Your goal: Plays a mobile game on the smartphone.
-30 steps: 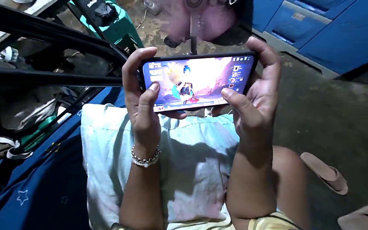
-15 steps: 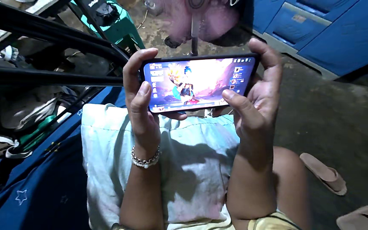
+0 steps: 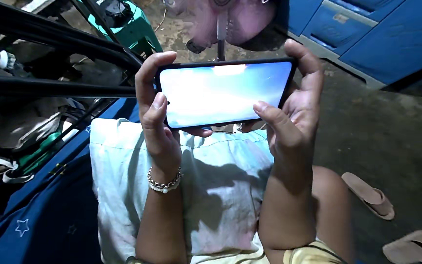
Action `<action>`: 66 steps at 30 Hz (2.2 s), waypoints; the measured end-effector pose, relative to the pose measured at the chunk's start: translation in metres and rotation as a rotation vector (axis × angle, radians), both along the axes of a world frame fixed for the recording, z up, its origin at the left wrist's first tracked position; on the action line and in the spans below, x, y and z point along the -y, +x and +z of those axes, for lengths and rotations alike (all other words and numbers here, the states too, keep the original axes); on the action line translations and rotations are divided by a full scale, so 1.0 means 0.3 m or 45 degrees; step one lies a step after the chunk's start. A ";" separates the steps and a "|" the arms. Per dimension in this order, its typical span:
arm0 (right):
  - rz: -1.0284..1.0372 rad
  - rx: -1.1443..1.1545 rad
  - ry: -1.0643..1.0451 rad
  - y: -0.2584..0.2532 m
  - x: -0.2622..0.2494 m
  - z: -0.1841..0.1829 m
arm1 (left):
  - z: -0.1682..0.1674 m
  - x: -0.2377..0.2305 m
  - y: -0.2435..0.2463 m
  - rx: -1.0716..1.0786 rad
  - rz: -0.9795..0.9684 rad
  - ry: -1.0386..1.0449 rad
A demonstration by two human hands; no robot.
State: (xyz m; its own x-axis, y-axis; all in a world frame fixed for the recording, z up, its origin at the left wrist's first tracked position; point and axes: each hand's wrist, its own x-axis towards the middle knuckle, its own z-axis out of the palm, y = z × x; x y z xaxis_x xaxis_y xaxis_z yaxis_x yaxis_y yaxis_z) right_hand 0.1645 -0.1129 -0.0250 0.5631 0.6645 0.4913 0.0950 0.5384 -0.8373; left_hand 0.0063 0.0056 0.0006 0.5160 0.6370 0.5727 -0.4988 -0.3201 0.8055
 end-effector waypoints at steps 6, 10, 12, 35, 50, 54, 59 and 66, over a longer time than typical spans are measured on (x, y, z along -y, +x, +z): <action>0.015 0.009 0.031 0.005 0.002 -0.002 | -0.003 -0.004 0.003 0.027 -0.023 -0.003; 0.025 -0.006 0.029 0.003 0.003 -0.002 | -0.003 -0.005 0.001 0.021 -0.040 -0.008; 0.028 -0.008 0.042 0.004 0.001 -0.003 | -0.002 -0.004 0.001 0.012 -0.035 -0.011; 0.145 -0.159 0.071 0.015 0.008 0.001 | -0.005 -0.005 -0.002 0.039 -0.080 -0.040; 0.041 -0.054 0.026 0.004 0.008 -0.003 | -0.001 -0.006 0.006 0.039 -0.060 -0.003; -0.012 -0.029 0.032 -0.004 0.002 -0.002 | 0.000 -0.005 0.006 0.035 -0.048 0.029; -0.108 -0.029 0.002 -0.016 -0.007 0.005 | 0.002 -0.002 0.007 0.056 -0.069 0.017; -0.050 -0.063 0.015 -0.008 -0.001 0.003 | 0.003 -0.004 0.008 0.033 -0.057 0.033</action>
State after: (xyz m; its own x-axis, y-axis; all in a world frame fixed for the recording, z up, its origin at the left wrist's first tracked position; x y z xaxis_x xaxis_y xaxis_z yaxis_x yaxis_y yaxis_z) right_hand 0.1621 -0.1127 -0.0240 0.6123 0.6357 0.4701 0.0748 0.5453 -0.8349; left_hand 0.0087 0.0069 0.0014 0.5287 0.5982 0.6022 -0.5336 -0.3175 0.7838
